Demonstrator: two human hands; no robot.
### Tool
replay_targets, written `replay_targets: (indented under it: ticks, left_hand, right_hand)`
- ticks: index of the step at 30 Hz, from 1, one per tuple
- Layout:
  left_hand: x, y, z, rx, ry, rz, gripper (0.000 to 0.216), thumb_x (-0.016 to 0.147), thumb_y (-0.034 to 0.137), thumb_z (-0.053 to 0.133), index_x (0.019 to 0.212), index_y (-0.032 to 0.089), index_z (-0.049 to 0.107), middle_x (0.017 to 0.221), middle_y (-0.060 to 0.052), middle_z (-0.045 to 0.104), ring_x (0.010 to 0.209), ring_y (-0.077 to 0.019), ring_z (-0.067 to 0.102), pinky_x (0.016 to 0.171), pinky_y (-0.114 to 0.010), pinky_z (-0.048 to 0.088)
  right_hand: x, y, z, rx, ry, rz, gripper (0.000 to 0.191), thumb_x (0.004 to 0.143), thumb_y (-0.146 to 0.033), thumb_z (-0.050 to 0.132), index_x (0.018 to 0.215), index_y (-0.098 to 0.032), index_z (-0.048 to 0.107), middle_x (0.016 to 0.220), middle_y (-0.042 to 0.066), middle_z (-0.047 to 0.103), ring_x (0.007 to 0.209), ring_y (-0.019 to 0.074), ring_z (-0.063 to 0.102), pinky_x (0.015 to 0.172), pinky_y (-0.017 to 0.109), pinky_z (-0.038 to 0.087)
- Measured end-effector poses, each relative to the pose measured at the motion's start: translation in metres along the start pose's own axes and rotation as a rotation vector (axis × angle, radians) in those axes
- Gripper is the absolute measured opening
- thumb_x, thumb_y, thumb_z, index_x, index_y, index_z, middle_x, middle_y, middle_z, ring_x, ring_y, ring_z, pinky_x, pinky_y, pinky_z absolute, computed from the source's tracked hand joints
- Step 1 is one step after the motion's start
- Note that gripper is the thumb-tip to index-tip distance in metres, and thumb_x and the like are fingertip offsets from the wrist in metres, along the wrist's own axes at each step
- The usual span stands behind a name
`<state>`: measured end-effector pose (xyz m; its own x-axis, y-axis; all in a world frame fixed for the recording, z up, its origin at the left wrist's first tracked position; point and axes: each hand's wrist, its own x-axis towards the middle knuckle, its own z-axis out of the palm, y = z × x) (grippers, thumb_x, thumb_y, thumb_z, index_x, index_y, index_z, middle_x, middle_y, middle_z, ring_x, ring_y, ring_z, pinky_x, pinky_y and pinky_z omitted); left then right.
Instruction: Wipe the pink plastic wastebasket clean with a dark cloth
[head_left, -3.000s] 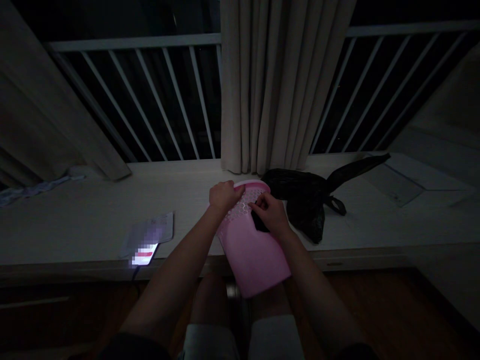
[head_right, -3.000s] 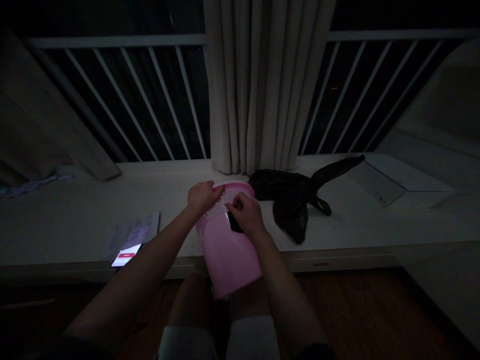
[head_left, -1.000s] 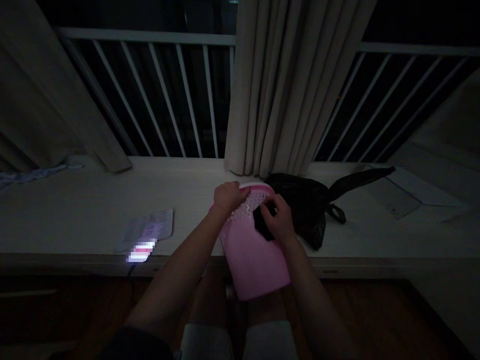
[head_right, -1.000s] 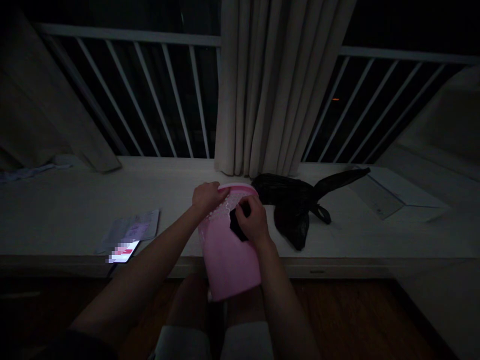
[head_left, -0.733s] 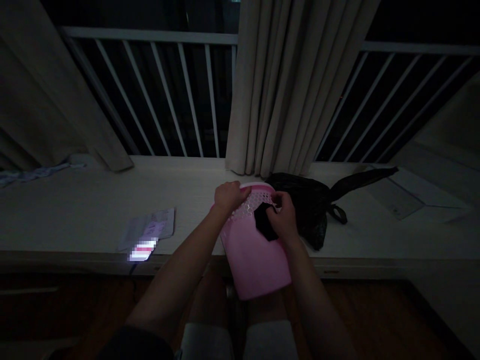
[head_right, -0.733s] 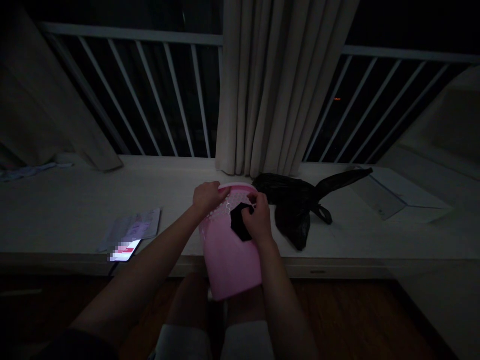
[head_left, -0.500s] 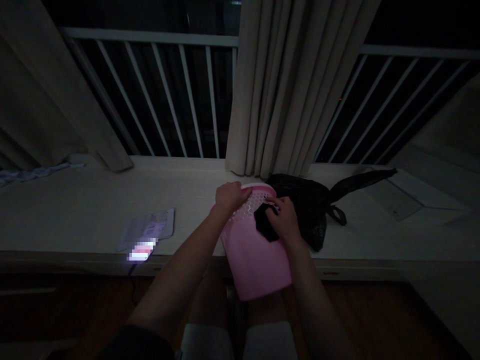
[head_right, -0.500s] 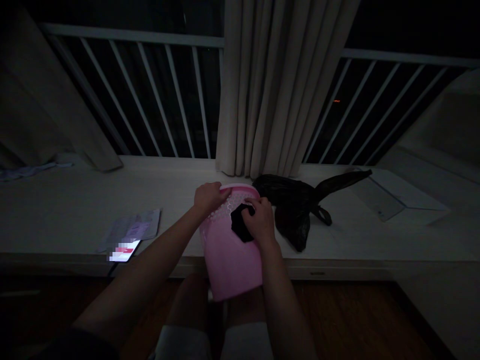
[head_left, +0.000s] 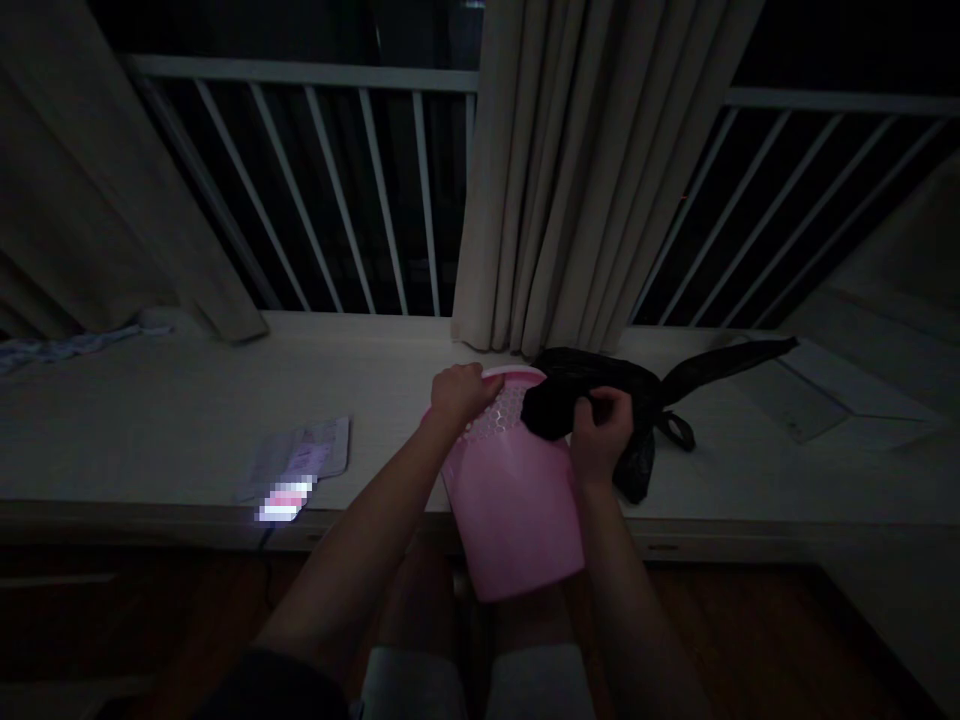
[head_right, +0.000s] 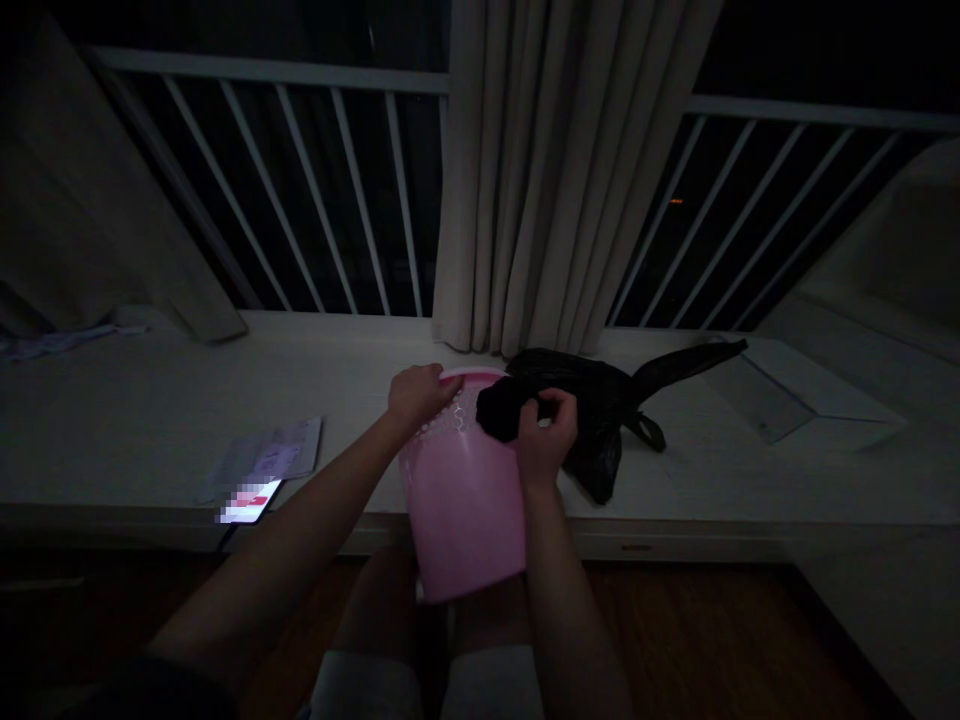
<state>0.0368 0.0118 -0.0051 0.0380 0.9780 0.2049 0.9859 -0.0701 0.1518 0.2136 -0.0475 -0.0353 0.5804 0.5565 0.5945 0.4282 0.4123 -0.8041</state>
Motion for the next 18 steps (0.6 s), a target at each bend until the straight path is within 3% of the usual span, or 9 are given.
replay_targets:
  ticks: [2, 3, 6, 8, 10, 12, 14, 18]
  left_hand:
    - [0.001, 0.001, 0.000, -0.011, -0.006, -0.001, 0.063, 0.088, 0.064, 0.034, 0.105, 0.015, 0.069, 0.098, -0.017, 0.070, 0.095, -0.0302, 0.066, 0.079, -0.039, 0.048]
    - [0.001, 0.002, 0.000, -0.017, -0.009, 0.000, 0.063, 0.087, 0.064, 0.035, 0.106, 0.015, 0.069, 0.099, -0.017, 0.070, 0.095, -0.0301, 0.066, 0.080, -0.039, 0.048]
    - [0.001, 0.004, -0.001, -0.015, -0.013, 0.005, 0.062, 0.087, 0.063, 0.035, 0.106, 0.014, 0.069, 0.099, -0.017, 0.070, 0.095, -0.0302, 0.066, 0.080, -0.039, 0.048]
    - [0.001, 0.004, -0.003, -0.002, -0.013, 0.000, 0.062, 0.087, 0.064, 0.035, 0.106, 0.014, 0.068, 0.099, -0.017, 0.070, 0.096, -0.0302, 0.066, 0.080, -0.039, 0.048]
    - [0.000, 0.003, -0.003, 0.010, -0.013, -0.010, 0.063, 0.087, 0.064, 0.034, 0.106, 0.015, 0.069, 0.099, -0.017, 0.070, 0.097, -0.0300, 0.065, 0.081, -0.038, 0.048]
    - [0.000, 0.003, -0.003, 0.013, -0.021, -0.010, 0.064, 0.087, 0.065, 0.033, 0.105, 0.015, 0.069, 0.099, -0.016, 0.070, 0.097, -0.0299, 0.065, 0.081, -0.038, 0.048]
    - [0.001, 0.004, -0.003, 0.009, -0.025, -0.002, 0.064, 0.087, 0.065, 0.033, 0.105, 0.015, 0.069, 0.099, -0.017, 0.070, 0.097, -0.0301, 0.065, 0.081, -0.038, 0.048]
    - [0.003, 0.010, -0.003, -0.002, -0.006, 0.009, 0.062, 0.087, 0.063, 0.034, 0.107, 0.014, 0.068, 0.101, -0.017, 0.070, 0.097, -0.0310, 0.065, 0.081, -0.039, 0.047]
  right_hand:
    - [-0.001, -0.006, -0.003, -0.011, 0.052, -0.077, 0.013, 0.072, -0.027, 0.056, 0.081, -0.021, 0.049, 0.077, -0.001, 0.051, 0.072, 0.0156, 0.049, 0.069, 0.030, 0.042]
    - [-0.003, -0.008, -0.004, -0.007, 0.015, -0.109, 0.014, 0.072, -0.027, 0.058, 0.082, -0.022, 0.049, 0.077, -0.001, 0.051, 0.072, 0.0154, 0.049, 0.068, 0.030, 0.042]
    - [-0.008, -0.012, -0.002, 0.062, -0.322, -0.122, 0.016, 0.074, -0.030, 0.060, 0.084, -0.022, 0.051, 0.072, -0.003, 0.052, 0.066, 0.0139, 0.050, 0.063, 0.027, 0.042]
    - [-0.010, -0.010, 0.002, 0.152, -0.527, -0.025, 0.016, 0.079, -0.036, 0.056, 0.085, -0.022, 0.052, 0.066, -0.005, 0.051, 0.059, 0.0125, 0.049, 0.056, 0.025, 0.041]
    - [-0.009, -0.004, 0.006, 0.213, -0.508, 0.124, 0.018, 0.083, -0.041, 0.050, 0.084, -0.023, 0.050, 0.060, -0.007, 0.048, 0.051, 0.0114, 0.045, 0.050, 0.024, 0.037]
    - [-0.007, 0.003, 0.009, 0.171, -0.371, 0.215, 0.017, 0.081, -0.040, 0.049, 0.084, -0.023, 0.048, 0.059, -0.007, 0.047, 0.050, 0.0115, 0.044, 0.050, 0.024, 0.036]
    - [-0.005, 0.009, 0.009, 0.029, -0.333, 0.179, 0.016, 0.076, -0.033, 0.054, 0.086, -0.022, 0.049, 0.066, -0.005, 0.050, 0.058, 0.0133, 0.049, 0.057, 0.026, 0.041]
    - [-0.005, 0.010, 0.005, -0.225, -0.462, -0.024, 0.015, 0.077, -0.026, 0.053, 0.091, -0.021, 0.055, 0.089, 0.004, 0.055, 0.084, 0.0194, 0.054, 0.079, 0.035, 0.045]
